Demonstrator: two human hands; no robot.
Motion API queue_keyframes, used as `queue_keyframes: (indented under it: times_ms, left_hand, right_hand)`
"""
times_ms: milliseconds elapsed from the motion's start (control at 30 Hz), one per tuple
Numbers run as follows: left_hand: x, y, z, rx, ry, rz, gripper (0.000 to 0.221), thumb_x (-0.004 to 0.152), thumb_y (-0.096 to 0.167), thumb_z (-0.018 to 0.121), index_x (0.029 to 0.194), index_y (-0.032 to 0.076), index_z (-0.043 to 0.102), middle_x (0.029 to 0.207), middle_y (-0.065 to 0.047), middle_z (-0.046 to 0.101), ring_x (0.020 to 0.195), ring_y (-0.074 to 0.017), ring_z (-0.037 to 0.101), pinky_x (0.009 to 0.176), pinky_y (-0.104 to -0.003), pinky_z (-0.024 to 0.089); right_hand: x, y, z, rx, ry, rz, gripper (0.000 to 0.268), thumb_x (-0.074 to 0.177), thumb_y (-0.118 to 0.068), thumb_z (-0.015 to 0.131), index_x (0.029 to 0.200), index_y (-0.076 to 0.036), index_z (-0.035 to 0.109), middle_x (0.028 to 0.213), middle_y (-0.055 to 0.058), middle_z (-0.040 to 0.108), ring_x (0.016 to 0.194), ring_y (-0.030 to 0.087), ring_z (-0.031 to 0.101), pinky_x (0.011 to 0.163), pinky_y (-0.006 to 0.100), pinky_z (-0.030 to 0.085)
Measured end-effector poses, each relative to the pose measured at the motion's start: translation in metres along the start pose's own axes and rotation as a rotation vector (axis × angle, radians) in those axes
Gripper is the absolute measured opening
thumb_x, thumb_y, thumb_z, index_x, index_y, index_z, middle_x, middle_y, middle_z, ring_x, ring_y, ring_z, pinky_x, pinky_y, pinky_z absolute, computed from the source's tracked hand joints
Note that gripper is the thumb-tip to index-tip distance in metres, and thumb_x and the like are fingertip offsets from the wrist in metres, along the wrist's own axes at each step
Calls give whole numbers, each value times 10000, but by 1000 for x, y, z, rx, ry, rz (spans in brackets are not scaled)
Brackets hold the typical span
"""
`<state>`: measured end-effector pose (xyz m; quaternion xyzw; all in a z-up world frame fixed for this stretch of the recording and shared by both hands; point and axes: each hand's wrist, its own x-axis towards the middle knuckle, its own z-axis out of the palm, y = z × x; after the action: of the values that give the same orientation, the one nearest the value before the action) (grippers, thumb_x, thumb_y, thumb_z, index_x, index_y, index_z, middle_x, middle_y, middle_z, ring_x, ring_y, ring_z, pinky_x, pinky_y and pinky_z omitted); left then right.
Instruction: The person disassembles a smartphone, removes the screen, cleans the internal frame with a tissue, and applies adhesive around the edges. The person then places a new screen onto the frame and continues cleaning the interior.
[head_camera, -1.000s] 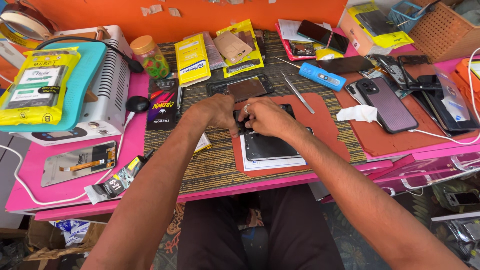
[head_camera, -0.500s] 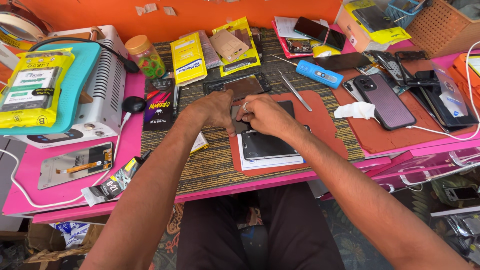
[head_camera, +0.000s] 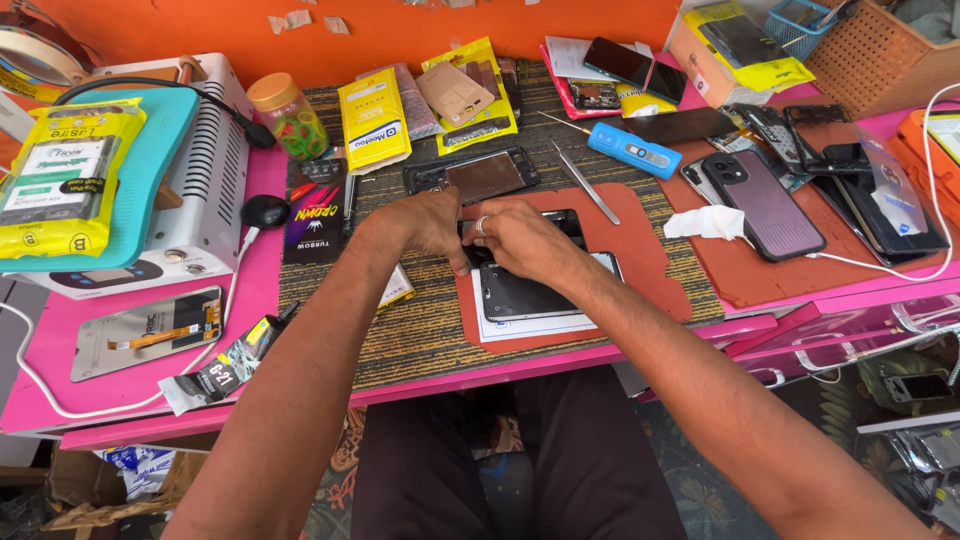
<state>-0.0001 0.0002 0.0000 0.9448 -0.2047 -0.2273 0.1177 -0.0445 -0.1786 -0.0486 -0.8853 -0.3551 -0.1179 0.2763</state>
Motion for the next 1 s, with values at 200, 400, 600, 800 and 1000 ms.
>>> queue_keyframes:
  times_ms: [200, 400, 600, 800, 1000]
  left_hand:
    - [1, -9, 7, -23, 57, 55, 1070, 496, 334, 972, 1374, -31, 480, 1303, -216, 663, 1222, -342, 645, 1037, -396, 514]
    - [-10, -22, 23, -129, 147, 65, 1059, 509, 396, 960, 1370, 3, 486, 1276, -212, 664, 1215, -351, 638, 1032, -399, 499]
    - [-12, -25, 26, -159, 167, 70, 1044, 500, 397, 961, 1346, 4, 495, 1253, -231, 653, 1209, -360, 632, 1024, -406, 497]
    - [-12, -28, 27, -199, 163, 62, 1030, 496, 376, 960, 1340, 6, 499, 1237, -228, 666, 1194, -350, 648, 1021, -403, 504]
    - [-9, -29, 29, -223, 179, 104, 1054, 489, 374, 975, 1340, 4, 475, 1241, -218, 661, 1179, -349, 654, 1013, -398, 506]
  right_hand:
    - [4, 3, 2, 12, 25, 29, 155, 859, 16, 704, 982, -27, 788, 898, 149, 706, 880, 330, 708, 770, 421, 557]
    - [-3, 4, -3, 70, 15, 31, 134, 848, 12, 717, 956, -33, 783, 924, 131, 710, 895, 313, 713, 783, 409, 569]
    - [1, 2, -2, -13, -21, -24, 143, 846, -2, 722, 964, -44, 790, 891, 120, 699, 882, 313, 708, 773, 422, 557]
    - [4, 0, -5, -34, -63, -14, 139, 864, -4, 711, 960, -55, 797, 882, 112, 704, 870, 307, 710, 751, 425, 554]
    - [8, 4, -1, -10, -28, -17, 157, 858, -9, 717, 989, -48, 795, 883, 122, 696, 850, 310, 705, 756, 409, 562]
